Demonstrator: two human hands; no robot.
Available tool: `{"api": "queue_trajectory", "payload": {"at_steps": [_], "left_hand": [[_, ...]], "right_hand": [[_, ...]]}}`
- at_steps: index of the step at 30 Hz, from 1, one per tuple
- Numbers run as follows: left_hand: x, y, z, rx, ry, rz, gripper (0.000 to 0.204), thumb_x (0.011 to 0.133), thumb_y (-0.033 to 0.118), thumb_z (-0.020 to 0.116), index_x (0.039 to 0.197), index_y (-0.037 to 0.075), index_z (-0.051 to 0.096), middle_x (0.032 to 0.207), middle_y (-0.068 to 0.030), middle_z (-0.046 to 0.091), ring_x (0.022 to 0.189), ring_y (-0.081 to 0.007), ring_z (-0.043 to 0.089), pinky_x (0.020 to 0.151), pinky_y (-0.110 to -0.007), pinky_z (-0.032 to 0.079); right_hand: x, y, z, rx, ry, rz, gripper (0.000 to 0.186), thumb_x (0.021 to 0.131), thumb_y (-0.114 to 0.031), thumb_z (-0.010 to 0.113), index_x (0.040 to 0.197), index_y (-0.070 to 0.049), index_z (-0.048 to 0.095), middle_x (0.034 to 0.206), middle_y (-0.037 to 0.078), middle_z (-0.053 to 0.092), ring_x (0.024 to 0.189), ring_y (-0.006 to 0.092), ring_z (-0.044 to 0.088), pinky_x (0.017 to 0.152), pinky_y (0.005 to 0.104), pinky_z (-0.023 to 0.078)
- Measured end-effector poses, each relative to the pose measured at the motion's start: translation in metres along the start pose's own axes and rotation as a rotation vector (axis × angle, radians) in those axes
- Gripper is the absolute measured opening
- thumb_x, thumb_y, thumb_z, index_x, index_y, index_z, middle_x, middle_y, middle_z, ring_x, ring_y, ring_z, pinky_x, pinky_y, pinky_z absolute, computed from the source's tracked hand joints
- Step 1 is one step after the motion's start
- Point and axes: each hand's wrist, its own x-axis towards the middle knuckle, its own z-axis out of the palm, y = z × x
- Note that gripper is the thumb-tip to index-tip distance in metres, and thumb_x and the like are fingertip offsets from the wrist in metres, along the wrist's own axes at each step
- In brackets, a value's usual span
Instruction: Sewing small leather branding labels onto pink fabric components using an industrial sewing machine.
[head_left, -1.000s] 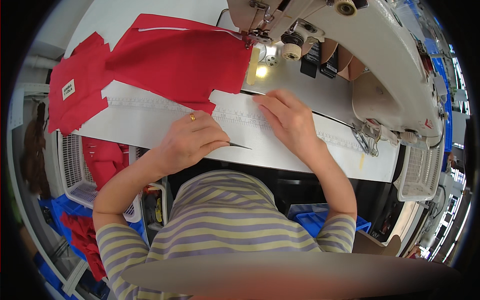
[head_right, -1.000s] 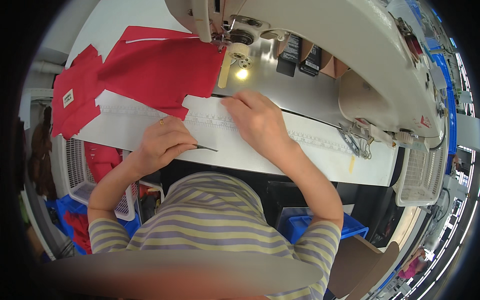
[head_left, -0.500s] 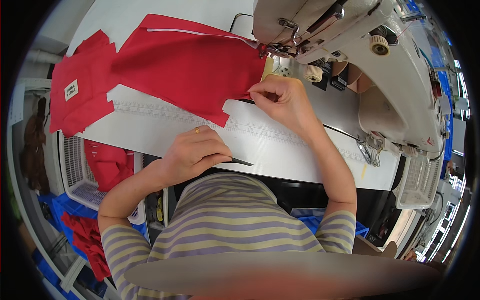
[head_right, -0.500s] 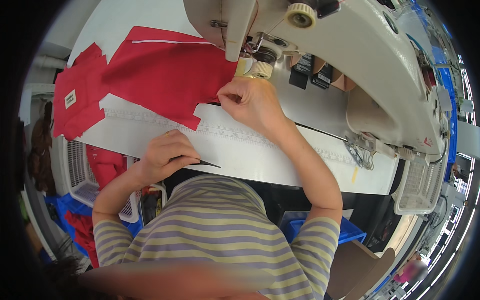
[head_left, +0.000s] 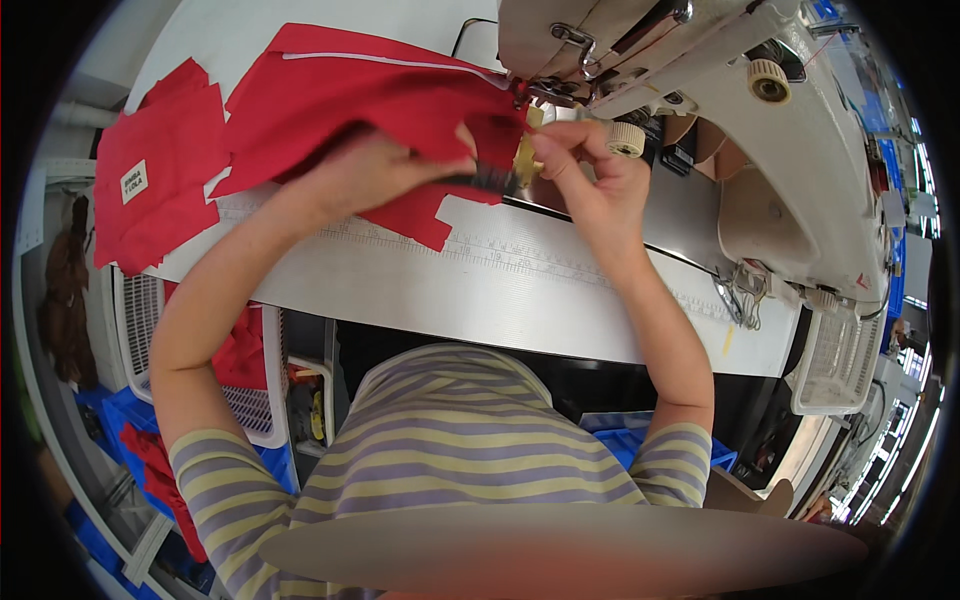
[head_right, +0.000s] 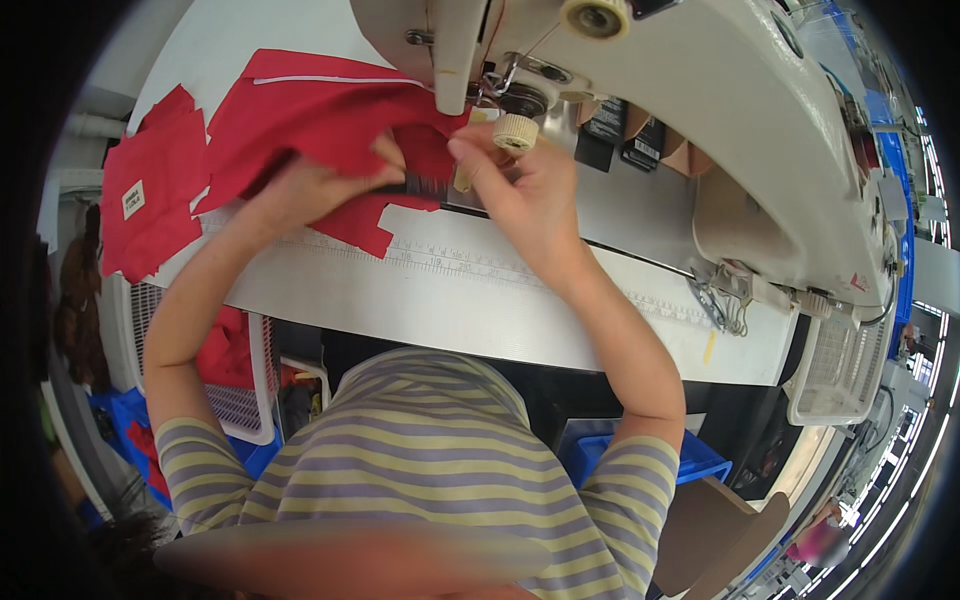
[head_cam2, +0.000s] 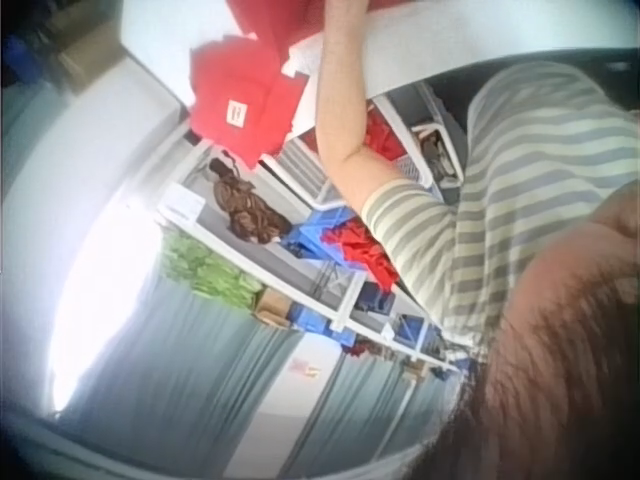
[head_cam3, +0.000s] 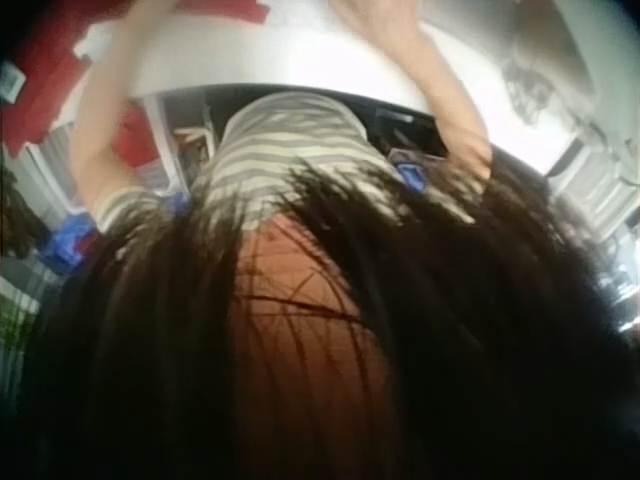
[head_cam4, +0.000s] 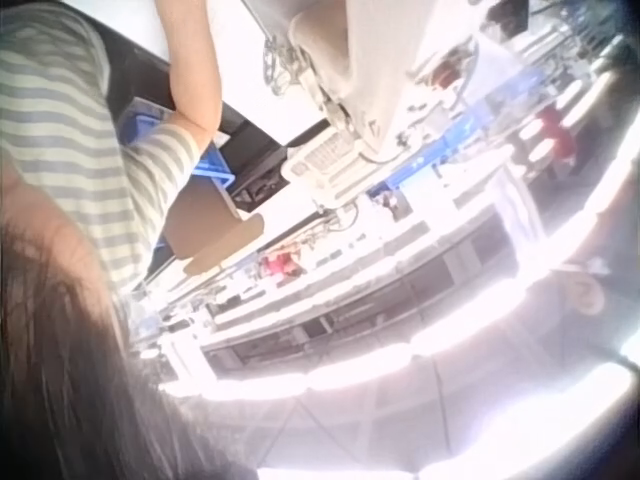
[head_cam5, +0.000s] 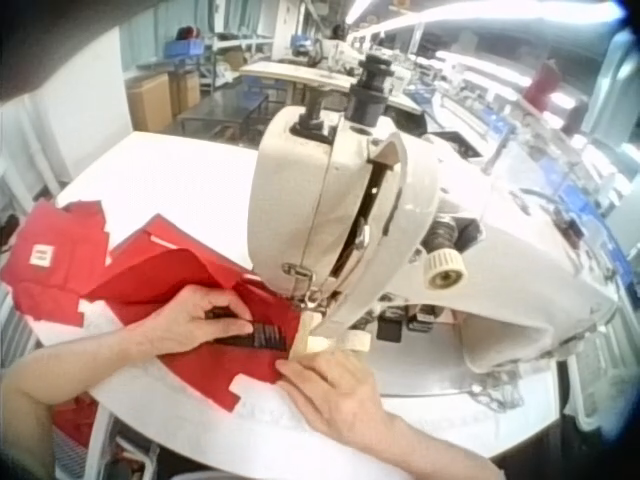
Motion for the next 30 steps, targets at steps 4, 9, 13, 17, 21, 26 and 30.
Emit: {"api": "queue_trajectory", "payload": {"at_steps": [4,9,13,17,21,26,30], "left_hand": [[0.013,-0.011,-0.005,-0.173,0.133,-0.039,0.018,0.089,0.019,0.066,0.092,0.001,0.064,0.077,0.0024,0.060,0.071,-0.0064,0.049,0.067,-0.024,0.043],[0.004,0.001,0.002,-0.136,0.145,-0.299,0.020,0.086,0.018,0.069,0.095,0.000,0.065,0.085,-0.0011,0.065,0.078,-0.0071,0.055,0.069,-0.024,0.046],[0.011,0.002,-0.001,-0.035,0.204,-0.271,0.022,0.085,0.020,0.071,0.099,0.003,0.068,0.083,-0.0009,0.067,0.074,-0.0095,0.056,0.067,-0.026,0.046],[0.029,0.017,-0.013,0.056,0.082,-0.480,0.024,0.082,0.026,0.072,0.097,0.007,0.069,0.083,0.0016,0.066,0.077,-0.0087,0.057,0.071,-0.025,0.046],[0.040,0.019,-0.016,0.145,-0.020,-0.469,0.027,0.081,0.031,0.073,0.092,0.008,0.069,0.082,0.0029,0.066,0.077,-0.0088,0.057,0.072,-0.025,0.046],[0.052,-0.005,-0.010,0.080,0.007,-0.468,0.027,0.078,0.029,0.073,0.091,0.006,0.070,0.081,0.0001,0.065,0.074,-0.0089,0.056,0.068,-0.024,0.045],[0.062,-0.006,-0.014,0.144,-0.043,-0.374,0.028,0.075,0.025,0.073,0.086,-0.001,0.071,0.073,-0.0045,0.064,0.064,-0.0104,0.054,0.058,-0.026,0.044]], "right_hand": [[-0.021,0.011,-0.006,-0.792,-0.221,-0.689,0.029,0.072,-0.016,0.076,0.099,-0.008,0.070,0.081,0.004,0.058,0.071,0.0222,0.056,0.064,0.0348,0.045],[-0.030,0.013,-0.010,-0.965,-0.308,-0.652,0.037,0.074,-0.019,0.075,0.110,-0.012,0.069,0.098,0.004,0.056,0.082,0.0215,0.050,0.071,0.0349,0.042],[-0.026,0.011,-0.008,-0.933,-0.314,-0.654,0.037,0.073,-0.019,0.076,0.109,-0.012,0.069,0.094,0.004,0.055,0.081,0.0213,0.050,0.070,0.0344,0.042],[-0.028,0.016,-0.005,-0.923,-0.292,-0.660,0.036,0.073,-0.018,0.076,0.108,-0.012,0.069,0.094,0.004,0.055,0.081,0.0213,0.050,0.070,0.0343,0.042],[-0.027,0.017,-0.007,-0.940,-0.297,-0.673,0.035,0.072,-0.018,0.075,0.106,-0.010,0.069,0.092,0.005,0.052,0.085,0.0208,0.052,0.072,0.0348,0.042],[-0.020,0.021,-0.018,-0.899,-0.278,-0.687,0.027,0.074,-0.015,0.074,0.100,-0.010,0.069,0.089,0.004,0.056,0.082,0.0209,0.054,0.072,0.0350,0.042],[-0.002,0.027,-0.040,-0.992,-0.098,-0.689,0.017,0.075,-0.009,0.072,0.090,-0.009,0.066,0.085,0.002,0.059,0.080,0.0209,0.057,0.073,0.0351,0.042]]}}
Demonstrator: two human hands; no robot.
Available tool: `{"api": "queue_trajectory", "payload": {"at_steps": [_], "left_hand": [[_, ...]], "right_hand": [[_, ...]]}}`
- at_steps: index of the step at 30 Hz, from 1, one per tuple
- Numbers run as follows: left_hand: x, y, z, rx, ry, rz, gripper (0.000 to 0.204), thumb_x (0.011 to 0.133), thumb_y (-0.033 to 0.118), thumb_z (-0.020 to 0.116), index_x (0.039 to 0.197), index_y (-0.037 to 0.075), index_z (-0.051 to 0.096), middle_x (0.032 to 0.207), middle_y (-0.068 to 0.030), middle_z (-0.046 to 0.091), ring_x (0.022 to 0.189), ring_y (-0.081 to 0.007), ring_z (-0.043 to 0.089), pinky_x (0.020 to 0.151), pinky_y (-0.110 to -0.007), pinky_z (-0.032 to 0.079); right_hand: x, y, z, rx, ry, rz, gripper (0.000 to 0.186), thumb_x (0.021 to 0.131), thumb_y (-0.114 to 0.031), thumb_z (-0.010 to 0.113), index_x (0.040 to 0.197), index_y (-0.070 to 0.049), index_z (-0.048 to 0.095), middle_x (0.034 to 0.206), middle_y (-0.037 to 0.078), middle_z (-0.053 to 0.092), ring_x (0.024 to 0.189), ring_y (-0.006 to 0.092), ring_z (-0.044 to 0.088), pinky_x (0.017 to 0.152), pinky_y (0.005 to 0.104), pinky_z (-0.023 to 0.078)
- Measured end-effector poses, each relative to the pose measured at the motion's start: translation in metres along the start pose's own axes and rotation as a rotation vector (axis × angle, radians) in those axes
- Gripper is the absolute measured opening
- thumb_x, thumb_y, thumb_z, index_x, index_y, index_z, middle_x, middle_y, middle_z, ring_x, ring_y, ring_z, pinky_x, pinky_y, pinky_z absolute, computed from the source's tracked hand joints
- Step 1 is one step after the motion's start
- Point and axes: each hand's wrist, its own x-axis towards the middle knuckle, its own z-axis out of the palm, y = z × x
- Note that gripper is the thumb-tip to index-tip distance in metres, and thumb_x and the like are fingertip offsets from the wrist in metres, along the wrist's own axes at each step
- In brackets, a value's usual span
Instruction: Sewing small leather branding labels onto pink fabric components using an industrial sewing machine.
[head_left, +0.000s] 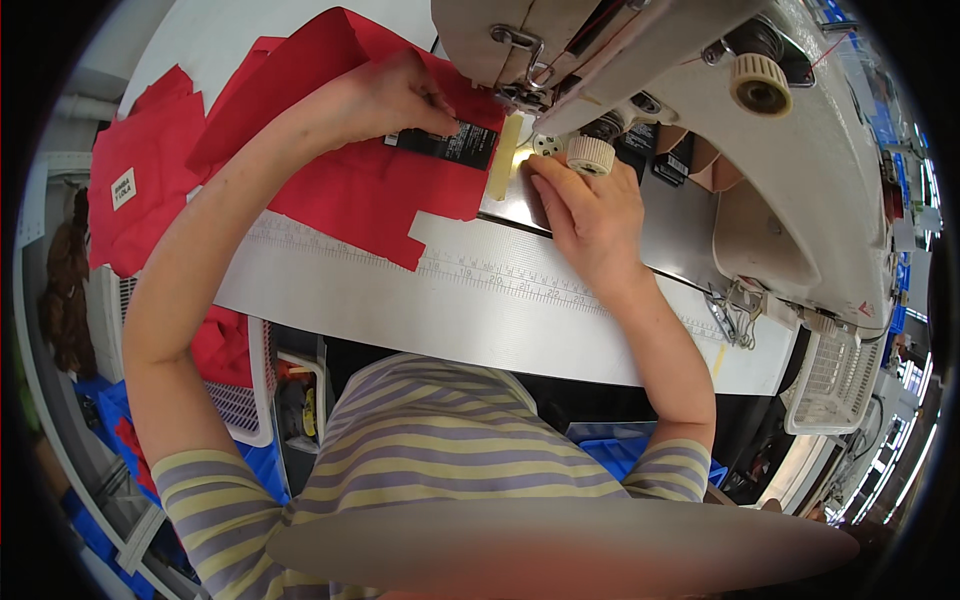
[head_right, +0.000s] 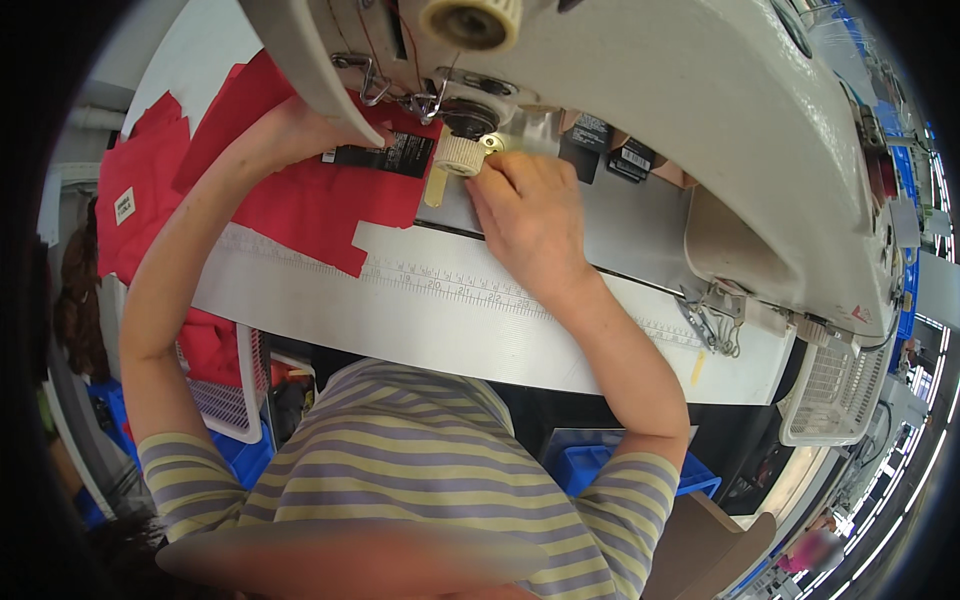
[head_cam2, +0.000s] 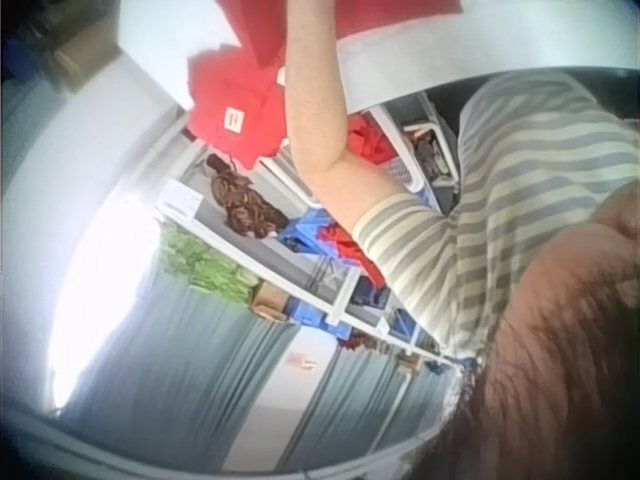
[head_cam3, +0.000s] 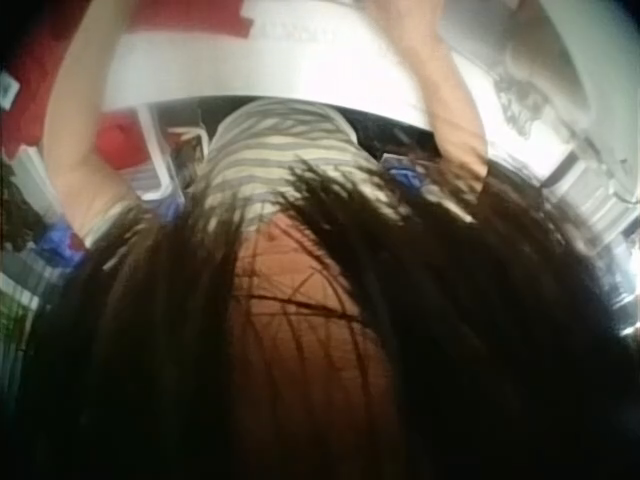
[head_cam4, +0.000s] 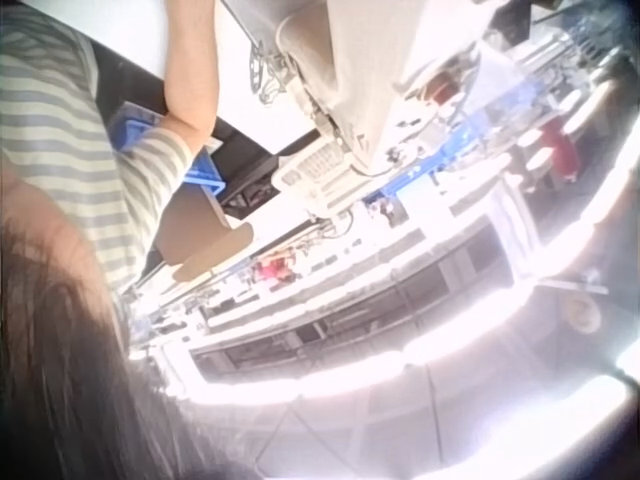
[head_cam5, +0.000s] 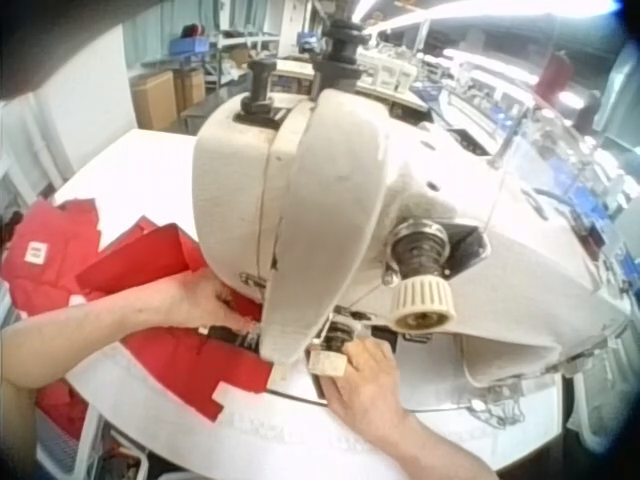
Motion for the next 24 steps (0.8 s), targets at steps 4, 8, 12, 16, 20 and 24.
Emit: {"api": "queue_trajectory", "payload": {"at_steps": [4,8,12,16,20,24], "left_hand": [[0.003,-0.008,0.002,0.003,0.025,0.057,0.030,0.074,0.024,0.073,0.082,-0.004,0.070,0.068,-0.0062,0.062,0.060,-0.0115,0.053,0.054,-0.028,0.043],[0.004,-0.012,0.005,0.018,0.060,0.083,0.031,0.074,0.024,0.073,0.083,-0.005,0.070,0.068,-0.0066,0.061,0.060,-0.0122,0.053,0.054,-0.028,0.044],[0.001,-0.008,0.004,0.011,0.059,0.055,0.031,0.074,0.024,0.072,0.084,-0.005,0.070,0.068,-0.0068,0.062,0.061,-0.0126,0.054,0.054,-0.028,0.044],[0.001,-0.002,0.001,0.057,0.032,0.024,0.031,0.074,0.024,0.073,0.084,-0.005,0.070,0.070,-0.0076,0.063,0.062,-0.0127,0.055,0.055,-0.028,0.044],[-0.003,0.008,-0.001,0.024,0.009,-0.041,0.031,0.074,0.024,0.073,0.083,-0.005,0.070,0.068,-0.0071,0.061,0.061,-0.0129,0.054,0.054,-0.028,0.044],[0.003,-0.004,0.001,0.065,0.015,-0.005,0.031,0.073,0.024,0.073,0.082,-0.005,0.069,0.066,-0.0070,0.061,0.060,-0.0137,0.055,0.054,-0.029,0.044]], "right_hand": [[0.002,0.006,0.002,0.021,-0.009,0.037,0.015,0.076,-0.009,0.071,0.091,-0.007,0.066,0.091,0.003,0.062,0.084,0.0220,0.058,0.074,0.0351,0.043],[0.001,0.005,0.003,0.036,-0.005,0.035,0.014,0.077,-0.009,0.071,0.090,-0.007,0.067,0.092,0.003,0.063,0.085,0.0219,0.059,0.075,0.0352,0.043],[0.002,0.002,0.000,0.027,-0.054,0.074,0.020,0.078,-0.008,0.071,0.098,-0.010,0.069,0.096,0.003,0.068,0.086,0.0237,0.061,0.078,0.0358,0.045],[0.002,0.002,0.003,0.035,-0.039,0.045,0.016,0.077,-0.010,0.070,0.093,-0.007,0.067,0.096,0.004,0.063,0.089,0.0231,0.058,0.076,0.0362,0.044],[0.002,0.001,0.003,0.038,-0.064,0.041,0.017,0.077,-0.009,0.069,0.094,-0.007,0.066,0.097,0.005,0.063,0.089,0.0242,0.058,0.077,0.0366,0.044],[0.002,0.001,0.002,0.028,-0.160,0.026,0.023,0.081,-0.006,0.066,0.104,-0.009,0.066,0.107,0.002,0.066,0.085,0.0225,0.062,0.074,0.0351,0.046]]}}
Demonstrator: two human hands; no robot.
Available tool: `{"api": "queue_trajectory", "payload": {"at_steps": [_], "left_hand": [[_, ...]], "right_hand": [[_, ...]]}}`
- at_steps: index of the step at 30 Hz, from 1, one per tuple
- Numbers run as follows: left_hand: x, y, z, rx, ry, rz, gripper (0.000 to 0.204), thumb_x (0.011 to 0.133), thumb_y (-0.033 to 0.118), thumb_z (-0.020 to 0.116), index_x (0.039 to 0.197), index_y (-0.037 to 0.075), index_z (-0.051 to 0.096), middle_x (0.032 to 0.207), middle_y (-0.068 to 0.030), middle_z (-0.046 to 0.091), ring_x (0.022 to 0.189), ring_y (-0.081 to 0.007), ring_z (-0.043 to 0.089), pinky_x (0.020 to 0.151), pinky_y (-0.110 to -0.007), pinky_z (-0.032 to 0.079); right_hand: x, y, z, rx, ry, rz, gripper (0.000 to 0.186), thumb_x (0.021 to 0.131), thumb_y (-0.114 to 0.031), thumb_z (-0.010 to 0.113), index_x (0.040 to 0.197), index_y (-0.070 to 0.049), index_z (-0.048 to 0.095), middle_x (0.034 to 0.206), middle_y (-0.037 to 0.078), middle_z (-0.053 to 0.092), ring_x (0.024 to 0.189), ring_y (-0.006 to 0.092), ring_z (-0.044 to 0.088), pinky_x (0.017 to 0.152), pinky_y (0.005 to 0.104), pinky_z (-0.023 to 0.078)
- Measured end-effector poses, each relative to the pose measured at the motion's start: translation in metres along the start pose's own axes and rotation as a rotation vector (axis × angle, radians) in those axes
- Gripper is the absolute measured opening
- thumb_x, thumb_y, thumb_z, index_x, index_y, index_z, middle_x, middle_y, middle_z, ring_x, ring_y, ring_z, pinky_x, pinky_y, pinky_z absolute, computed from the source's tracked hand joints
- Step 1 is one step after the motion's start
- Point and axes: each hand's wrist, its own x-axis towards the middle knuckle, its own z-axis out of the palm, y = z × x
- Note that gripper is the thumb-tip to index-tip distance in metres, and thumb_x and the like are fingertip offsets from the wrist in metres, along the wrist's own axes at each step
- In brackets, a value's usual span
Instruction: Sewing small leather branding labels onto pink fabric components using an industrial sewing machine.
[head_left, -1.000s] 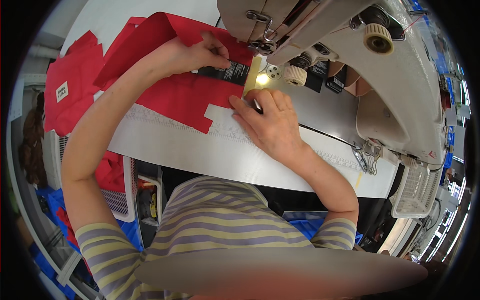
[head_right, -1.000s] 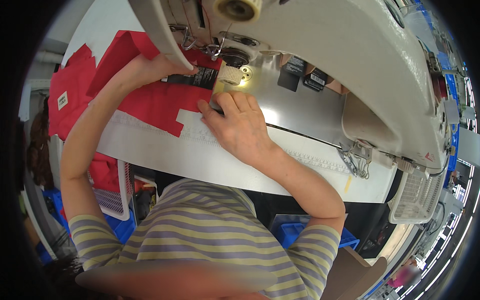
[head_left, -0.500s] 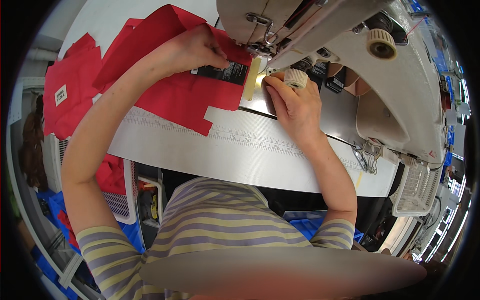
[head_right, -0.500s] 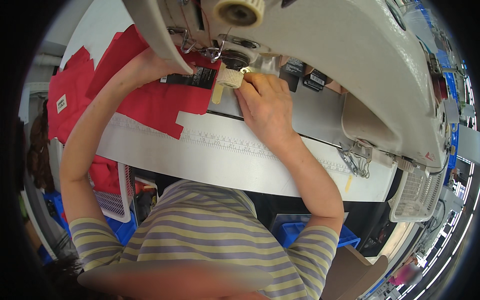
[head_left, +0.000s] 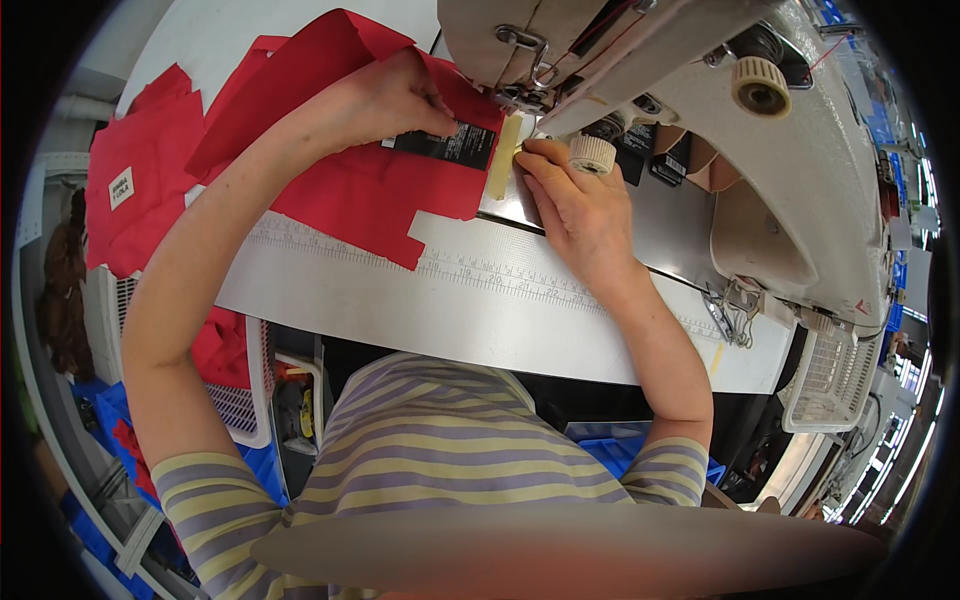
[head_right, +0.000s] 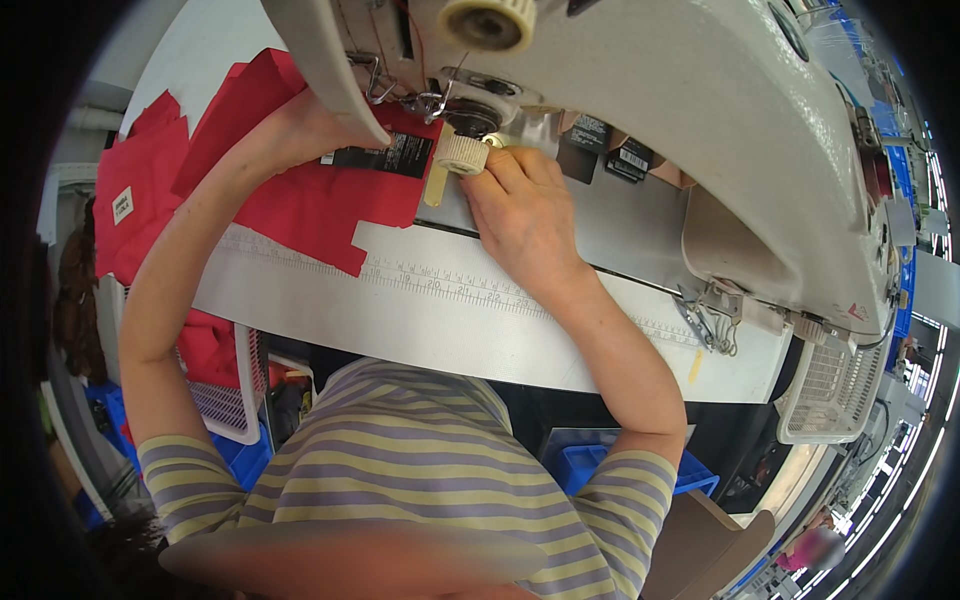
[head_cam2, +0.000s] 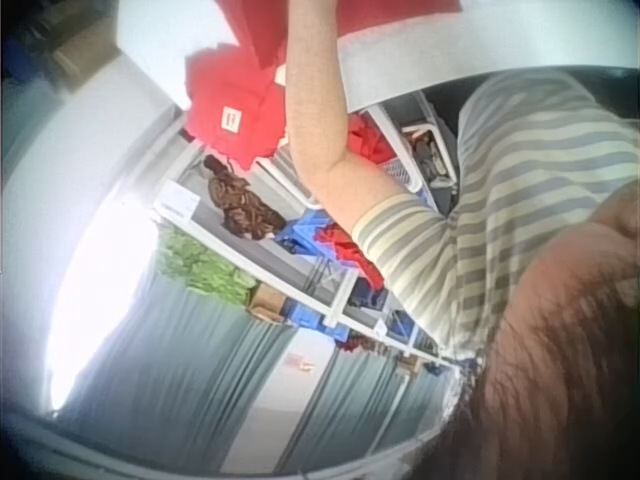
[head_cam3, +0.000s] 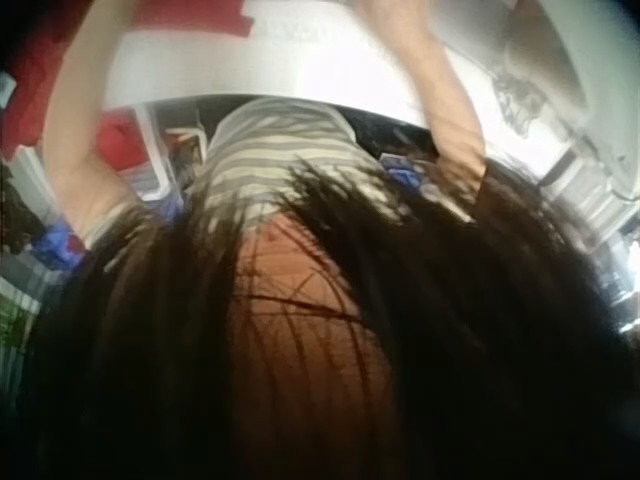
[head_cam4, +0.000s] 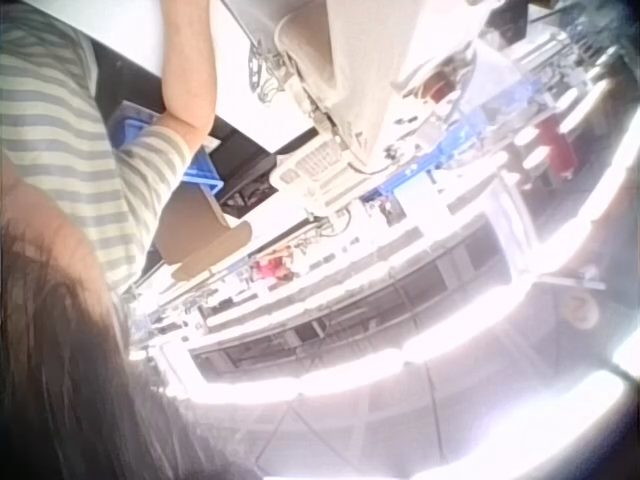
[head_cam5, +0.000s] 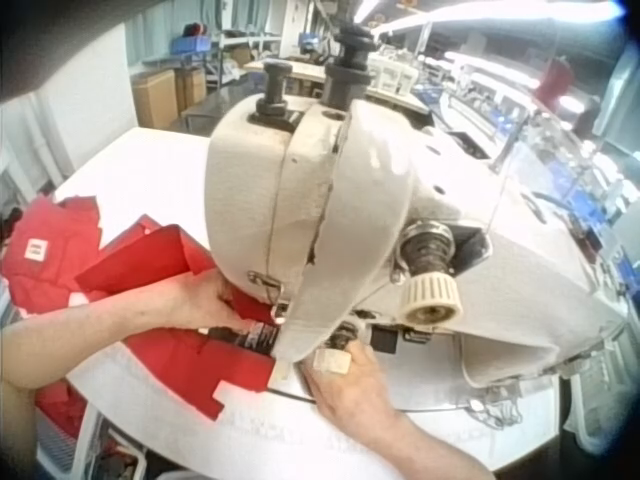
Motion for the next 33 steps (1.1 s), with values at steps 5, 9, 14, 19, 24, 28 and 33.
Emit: {"api": "queue_trajectory", "payload": {"at_steps": [5,9,14,19,24,28,33], "left_hand": [[0.009,-0.019,0.007,-0.036,0.032,0.080,0.030,0.073,0.024,0.073,0.081,-0.005,0.069,0.067,-0.0077,0.061,0.061,-0.0147,0.057,0.055,-0.029,0.045],[0.003,-0.011,0.007,-0.132,0.072,0.084,0.029,0.073,0.023,0.073,0.080,-0.005,0.069,0.067,-0.0084,0.062,0.062,-0.0152,0.057,0.055,-0.029,0.045],[0.000,-0.002,-0.002,-0.113,-0.027,0.027,0.033,0.073,0.025,0.074,0.084,-0.006,0.069,0.074,-0.0097,0.066,0.065,-0.0171,0.060,0.060,-0.030,0.048],[-0.033,0.009,-0.004,0.172,0.112,0.053,0.051,0.072,0.038,0.079,0.106,0.002,0.066,0.093,-0.0104,0.069,0.082,-0.0200,0.067,0.070,-0.028,0.051],[-0.065,0.021,0.000,0.547,0.826,0.470,0.039,0.074,0.019,0.078,0.110,0.010,0.067,0.109,-0.0042,0.064,0.104,-0.0199,0.060,0.096,-0.040,0.040],[-0.068,0.031,-0.008,0.812,0.864,0.549,0.054,0.071,0.013,0.079,0.121,0.011,0.060,0.123,-0.0022,0.059,0.127,-0.0217,0.046,0.107,-0.055,0.018],[-0.066,0.024,0.002,0.758,0.715,0.665,0.029,0.071,0.007,0.070,0.096,0.021,0.073,0.084,0.0044,0.056,0.091,-0.0127,0.058,0.106,-0.053,0.026]], "right_hand": [[0.001,0.000,0.009,0.028,0.023,-0.067,0.028,0.081,-0.004,0.066,0.109,-0.007,0.065,0.112,0.004,0.065,0.088,0.0235,0.063,0.071,0.0338,0.049],[0.003,-0.003,0.009,0.031,-0.006,-0.107,0.033,0.077,-0.002,0.066,0.110,-0.004,0.064,0.114,0.005,0.063,0.090,0.0249,0.062,0.070,0.0327,0.051],[0.011,-0.008,0.005,0.022,-0.021,-0.154,0.034,0.073,-0.001,0.066,0.107,-0.003,0.065,0.115,0.004,0.063,0.095,0.0243,0.060,0.069,0.0324,0.052],[0.015,-0.009,0.004,0.008,-0.057,-0.147,0.033,0.071,0.000,0.066,0.103,-0.003,0.065,0.113,0.004,0.063,0.096,0.0237,0.060,0.071,0.0323,0.053],[0.012,-0.007,0.006,-0.002,-0.048,-0.153,0.033,0.069,0.001,0.066,0.102,-0.005,0.065,0.112,0.002,0.063,0.097,0.0235,0.060,0.068,0.0322,0.054],[0.011,-0.006,0.007,-0.012,-0.050,-0.146,0.032,0.070,0.002,0.066,0.101,-0.005,0.065,0.112,0.002,0.063,0.098,0.0233,0.060,0.068,0.0318,0.054],[0.011,-0.006,0.007,0.010,-0.036,-0.157,0.033,0.069,0.001,0.066,0.102,-0.005,0.064,0.112,0.002,0.063,0.099,0.0239,0.060,0.066,0.0319,0.052]]}}
